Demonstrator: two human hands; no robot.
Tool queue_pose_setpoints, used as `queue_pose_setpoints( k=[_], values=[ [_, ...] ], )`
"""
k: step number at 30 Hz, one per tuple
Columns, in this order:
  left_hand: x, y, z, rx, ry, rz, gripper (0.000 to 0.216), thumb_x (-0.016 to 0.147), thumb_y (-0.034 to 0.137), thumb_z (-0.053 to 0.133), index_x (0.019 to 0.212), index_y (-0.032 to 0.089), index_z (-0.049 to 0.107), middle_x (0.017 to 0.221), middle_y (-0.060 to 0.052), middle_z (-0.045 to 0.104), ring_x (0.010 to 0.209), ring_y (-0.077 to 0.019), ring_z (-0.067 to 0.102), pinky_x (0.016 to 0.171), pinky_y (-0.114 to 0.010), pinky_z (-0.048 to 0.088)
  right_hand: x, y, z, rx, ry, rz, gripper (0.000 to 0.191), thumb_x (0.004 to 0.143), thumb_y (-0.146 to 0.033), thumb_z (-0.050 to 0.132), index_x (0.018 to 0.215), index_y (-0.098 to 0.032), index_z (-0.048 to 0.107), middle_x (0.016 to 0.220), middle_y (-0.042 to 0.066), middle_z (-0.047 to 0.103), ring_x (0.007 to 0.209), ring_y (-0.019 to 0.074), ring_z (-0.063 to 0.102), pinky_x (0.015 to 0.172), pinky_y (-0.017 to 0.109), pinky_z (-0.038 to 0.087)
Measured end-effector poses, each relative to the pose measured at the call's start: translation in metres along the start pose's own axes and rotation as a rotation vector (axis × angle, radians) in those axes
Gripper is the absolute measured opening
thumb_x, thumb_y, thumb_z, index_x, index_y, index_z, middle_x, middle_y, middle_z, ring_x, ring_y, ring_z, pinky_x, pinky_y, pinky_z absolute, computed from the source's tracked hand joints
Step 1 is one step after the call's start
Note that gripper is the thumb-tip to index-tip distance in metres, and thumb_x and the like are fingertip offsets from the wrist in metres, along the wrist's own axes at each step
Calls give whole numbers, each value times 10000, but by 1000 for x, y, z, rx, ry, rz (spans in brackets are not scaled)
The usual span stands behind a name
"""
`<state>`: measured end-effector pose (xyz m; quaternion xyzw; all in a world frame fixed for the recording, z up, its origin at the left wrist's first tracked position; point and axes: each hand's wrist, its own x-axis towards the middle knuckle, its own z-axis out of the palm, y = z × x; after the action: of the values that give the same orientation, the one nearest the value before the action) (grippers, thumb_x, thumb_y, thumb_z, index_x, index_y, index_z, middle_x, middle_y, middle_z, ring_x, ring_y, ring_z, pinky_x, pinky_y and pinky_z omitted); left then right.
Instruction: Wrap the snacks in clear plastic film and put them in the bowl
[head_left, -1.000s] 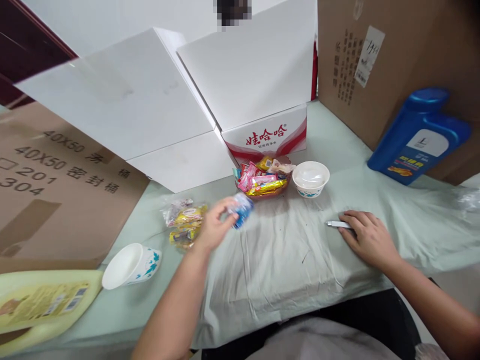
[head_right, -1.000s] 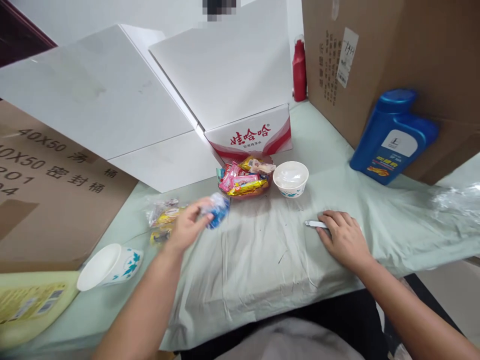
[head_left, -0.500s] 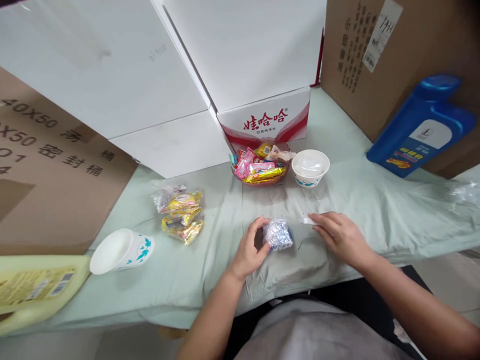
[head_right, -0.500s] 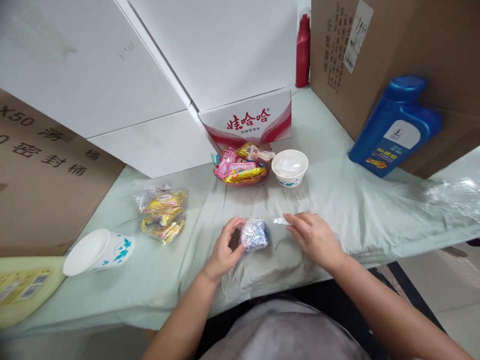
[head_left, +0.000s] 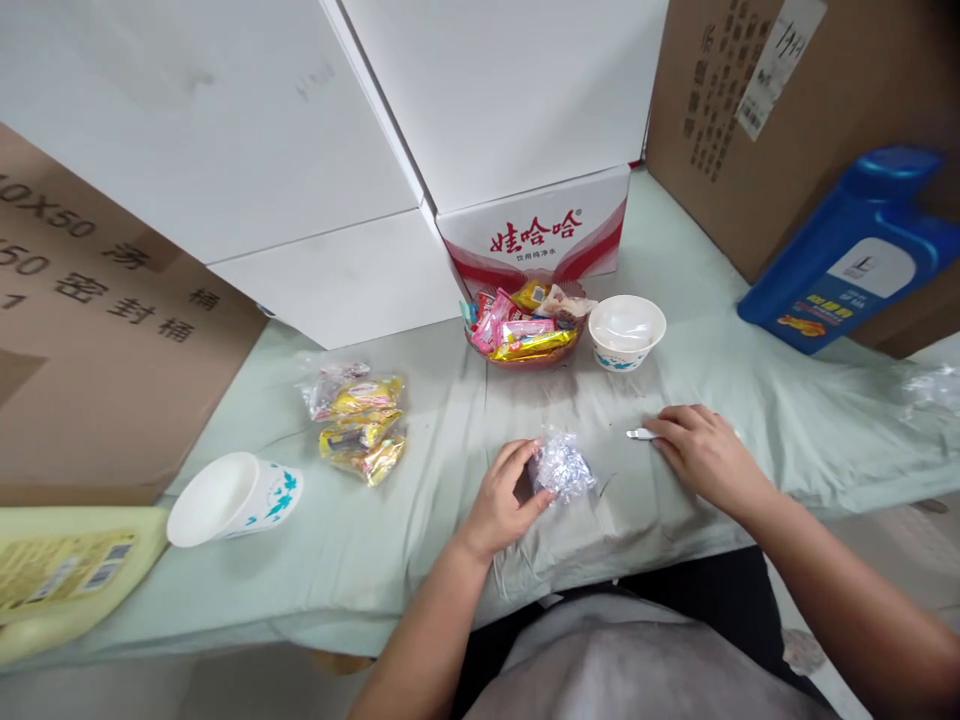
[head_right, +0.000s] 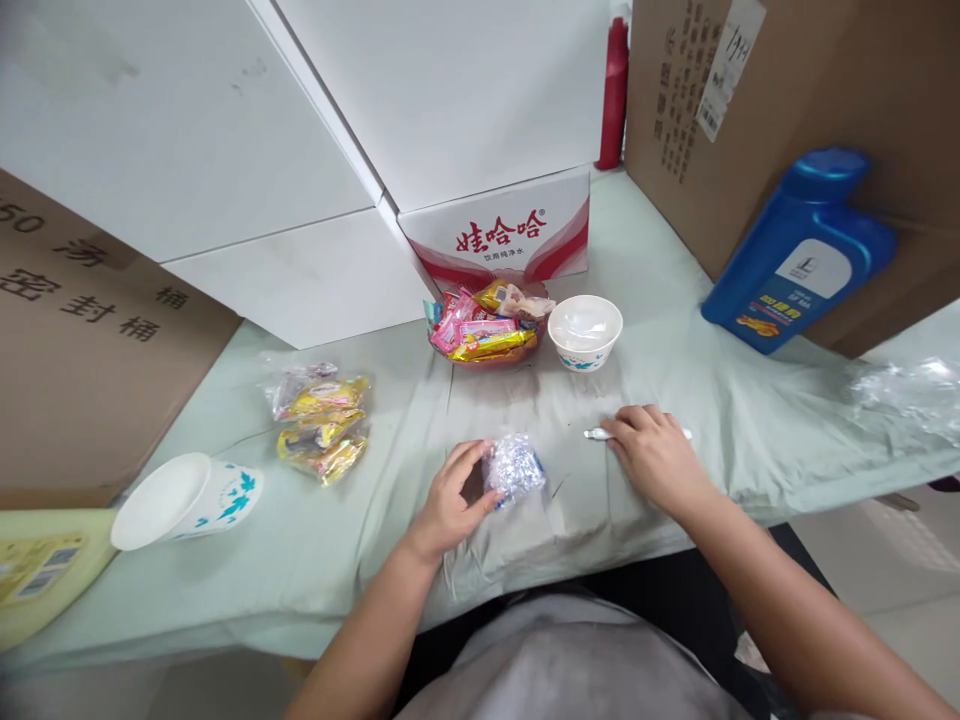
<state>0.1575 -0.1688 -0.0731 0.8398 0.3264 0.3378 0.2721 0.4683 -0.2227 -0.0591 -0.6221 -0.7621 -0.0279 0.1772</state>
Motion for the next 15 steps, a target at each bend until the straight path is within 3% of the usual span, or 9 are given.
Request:
queue_pose_setpoints(
  k=[3,6,7,9,12,15],
  values=[
    [2,1,1,4,17,56,483,832,277,675,1289,192,545,1165,-130,568,1067,-244,593,901,-395,531,-2,-15,-3,147,76,-8,399,924,-397,559,1238,-153,600,1221,192,592,1107,335,549,908,500,470],
    [5,7,2,2,16,133,320,839,248,661,1155,198,635,1093,-111,578,1052,-243,577,900,-420,523,4,-55,-7,386,51,-203,793,824,-581,639,1449,-172,370,1409,210,458,1280,343,447,1003,519,440],
    [6,9,1,-3,18,152,273,844,235,654,1114,204,656,1087,-107,586,1070,-248,569,915,-438,515,7,-67,-6,436,25,-262,842,807,-594,652,1468,-179,336,1441,211,427,1302,341,432,1006,517,442],
    [6,14,-1,-32,26,162,187,855,203,634,1035,214,685,1084,-102,612,1107,-258,561,939,-465,502,13,-84,-3,494,-1,-317,668,865,-476,632,1424,-193,401,1421,193,464,1254,310,492,968,486,478],
    [3,16,-6,-132,98,85,109,865,180,618,942,213,689,1033,-91,662,1099,-257,583,947,-470,491,18,-84,2,576,73,-266,232,942,-202,511,1162,-209,586,1125,112,661,1013,219,627,846,385,535],
    [-7,11,-9,-339,240,-107,34,866,219,636,883,204,661,982,-75,679,1034,-233,624,932,-424,496,16,-66,1,633,196,-148,150,944,-147,496,1014,-220,606,941,64,684,904,187,654,782,333,547]
  ],
)
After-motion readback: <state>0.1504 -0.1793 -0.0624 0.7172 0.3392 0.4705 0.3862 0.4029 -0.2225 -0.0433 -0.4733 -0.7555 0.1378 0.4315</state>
